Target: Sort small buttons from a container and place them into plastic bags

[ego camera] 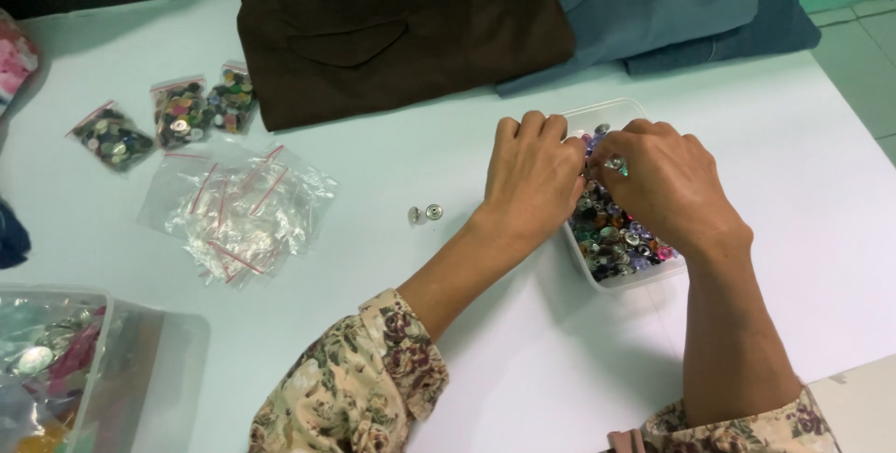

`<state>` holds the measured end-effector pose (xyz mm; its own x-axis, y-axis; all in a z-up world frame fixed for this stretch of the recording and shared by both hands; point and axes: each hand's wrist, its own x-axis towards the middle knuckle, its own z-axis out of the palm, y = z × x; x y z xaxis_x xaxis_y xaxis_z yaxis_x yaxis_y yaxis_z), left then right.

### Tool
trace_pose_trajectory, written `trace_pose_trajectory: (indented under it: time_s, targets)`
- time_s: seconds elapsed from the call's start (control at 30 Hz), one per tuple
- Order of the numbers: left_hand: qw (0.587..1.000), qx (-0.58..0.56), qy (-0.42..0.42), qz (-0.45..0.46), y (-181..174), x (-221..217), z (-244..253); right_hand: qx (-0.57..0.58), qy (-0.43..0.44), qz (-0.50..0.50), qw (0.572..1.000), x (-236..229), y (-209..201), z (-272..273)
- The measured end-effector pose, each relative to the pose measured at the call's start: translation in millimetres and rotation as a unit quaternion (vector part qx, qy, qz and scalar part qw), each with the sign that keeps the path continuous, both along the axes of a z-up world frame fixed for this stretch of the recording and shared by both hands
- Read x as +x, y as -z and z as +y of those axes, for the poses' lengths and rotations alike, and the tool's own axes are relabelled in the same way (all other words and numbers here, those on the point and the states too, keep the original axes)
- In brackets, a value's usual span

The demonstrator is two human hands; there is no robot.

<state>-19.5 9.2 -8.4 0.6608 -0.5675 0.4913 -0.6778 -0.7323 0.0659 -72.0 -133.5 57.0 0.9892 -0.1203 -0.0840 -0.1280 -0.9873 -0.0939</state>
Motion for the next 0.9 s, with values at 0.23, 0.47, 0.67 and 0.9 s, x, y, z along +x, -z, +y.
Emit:
trace_pose_trajectory:
  time_s: [0.23,0.47,0.67,0.9]
  targets:
    - [0.980,-0.104,0.051,0.163,-59.7,-5.0,101.0,0.148,-0.128,-0.238,0.951,-17.5,-15.3,43.2]
    - [0.932,-0.065,0.025,0.357,-49.3,-38.4,180.9,0.203,-0.307,-0.235,0.900,-33.9,4.3,98.8]
    - [0.911,-0.055,0.038,0.408,-22.1,-52.9,205.2,0.153,-0.237,-0.063,0.957,-29.8,57.4,120.1]
    - [0.915,-0.045,0.040,0.400,-22.0,-52.8,207.5,0.178,-0.205,-0.057,0.961,-29.5,54.4,131.4]
